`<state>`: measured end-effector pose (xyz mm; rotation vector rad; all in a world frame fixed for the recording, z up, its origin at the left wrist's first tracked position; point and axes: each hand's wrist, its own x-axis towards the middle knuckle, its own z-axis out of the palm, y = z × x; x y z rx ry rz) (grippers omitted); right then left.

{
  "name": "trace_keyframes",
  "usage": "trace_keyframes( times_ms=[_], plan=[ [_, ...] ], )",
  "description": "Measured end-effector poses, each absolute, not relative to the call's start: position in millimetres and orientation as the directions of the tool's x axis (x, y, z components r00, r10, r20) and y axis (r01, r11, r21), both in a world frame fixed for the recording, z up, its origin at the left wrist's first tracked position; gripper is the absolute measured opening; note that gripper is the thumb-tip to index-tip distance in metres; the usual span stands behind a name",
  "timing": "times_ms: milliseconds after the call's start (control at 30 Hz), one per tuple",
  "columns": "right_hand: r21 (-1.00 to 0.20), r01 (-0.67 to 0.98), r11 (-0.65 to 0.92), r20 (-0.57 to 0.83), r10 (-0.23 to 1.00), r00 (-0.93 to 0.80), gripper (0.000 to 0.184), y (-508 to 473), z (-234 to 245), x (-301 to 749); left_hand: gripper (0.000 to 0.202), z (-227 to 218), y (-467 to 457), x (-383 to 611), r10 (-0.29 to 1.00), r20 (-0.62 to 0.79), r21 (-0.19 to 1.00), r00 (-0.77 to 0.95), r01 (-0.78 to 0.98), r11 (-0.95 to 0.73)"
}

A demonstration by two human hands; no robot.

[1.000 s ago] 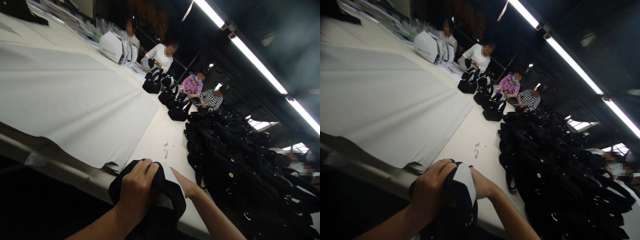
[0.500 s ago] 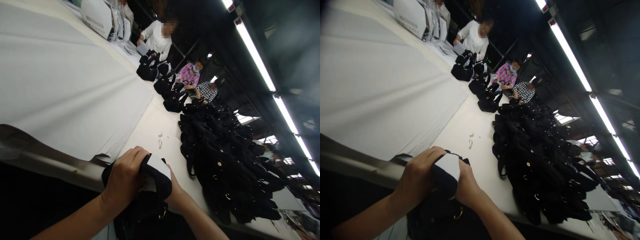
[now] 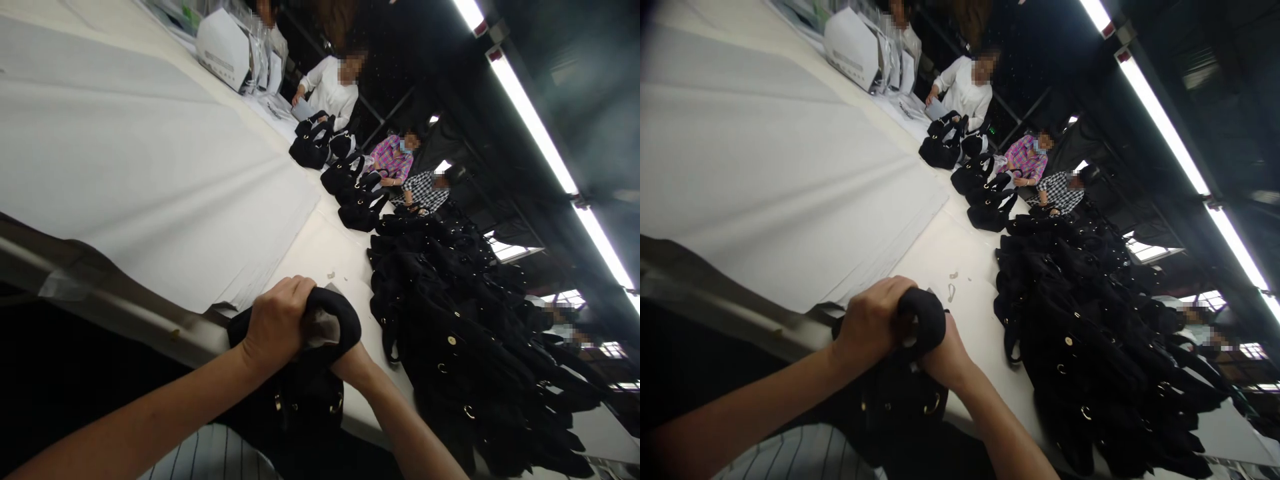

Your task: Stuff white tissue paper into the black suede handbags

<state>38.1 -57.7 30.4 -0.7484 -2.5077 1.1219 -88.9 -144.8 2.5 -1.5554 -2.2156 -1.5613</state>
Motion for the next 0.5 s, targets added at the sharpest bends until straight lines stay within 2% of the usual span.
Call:
trace_keyframes(
  times_ms=[100, 200, 267, 333, 400, 500],
  plan=[
    [-0.857, 0.303, 0.417, 0.016, 0.609, -0.793, 0.004, -65.6, 51.0, 51.4, 0.007, 0.3, -142.3, -96.1, 0.716, 0.444, 0.739, -0.539, 0.673, 0.048],
    [-0.925, 0.247, 0.288, -0.006, 0.640, -0.768, 0.019, -75.2, 61.2, 58.1, 0.008, 1.0, -142.8, -94.0, 0.713, 0.469, 0.711, -0.521, 0.701, 0.045],
    [-0.926, 0.250, 0.282, 0.017, 0.693, -0.721, 0.025, -78.6, 61.3, 55.6, 0.005, 1.5, -142.0, -89.3, 0.714, 0.486, 0.691, -0.505, 0.722, 0.041],
    [-0.905, 0.278, 0.323, 0.070, 0.757, -0.650, 0.024, -79.2, 57.1, 50.6, 0.007, 0.9, -141.6, -84.2, 0.711, 0.502, 0.687, -0.493, 0.726, 0.018],
    [-0.860, 0.322, 0.396, 0.138, 0.787, -0.601, 0.016, -78.4, 49.5, 47.3, 0.023, -0.9, -144.0, -79.7, 0.689, 0.534, 0.692, -0.491, 0.721, -0.023],
    [-0.691, 0.328, 0.644, 0.339, 0.690, -0.640, 0.008, -79.1, 35.0, 49.3, 0.043, -5.7, -155.6, -75.8, 0.616, 0.562, 0.704, -0.552, 0.710, -0.005]
  ],
)
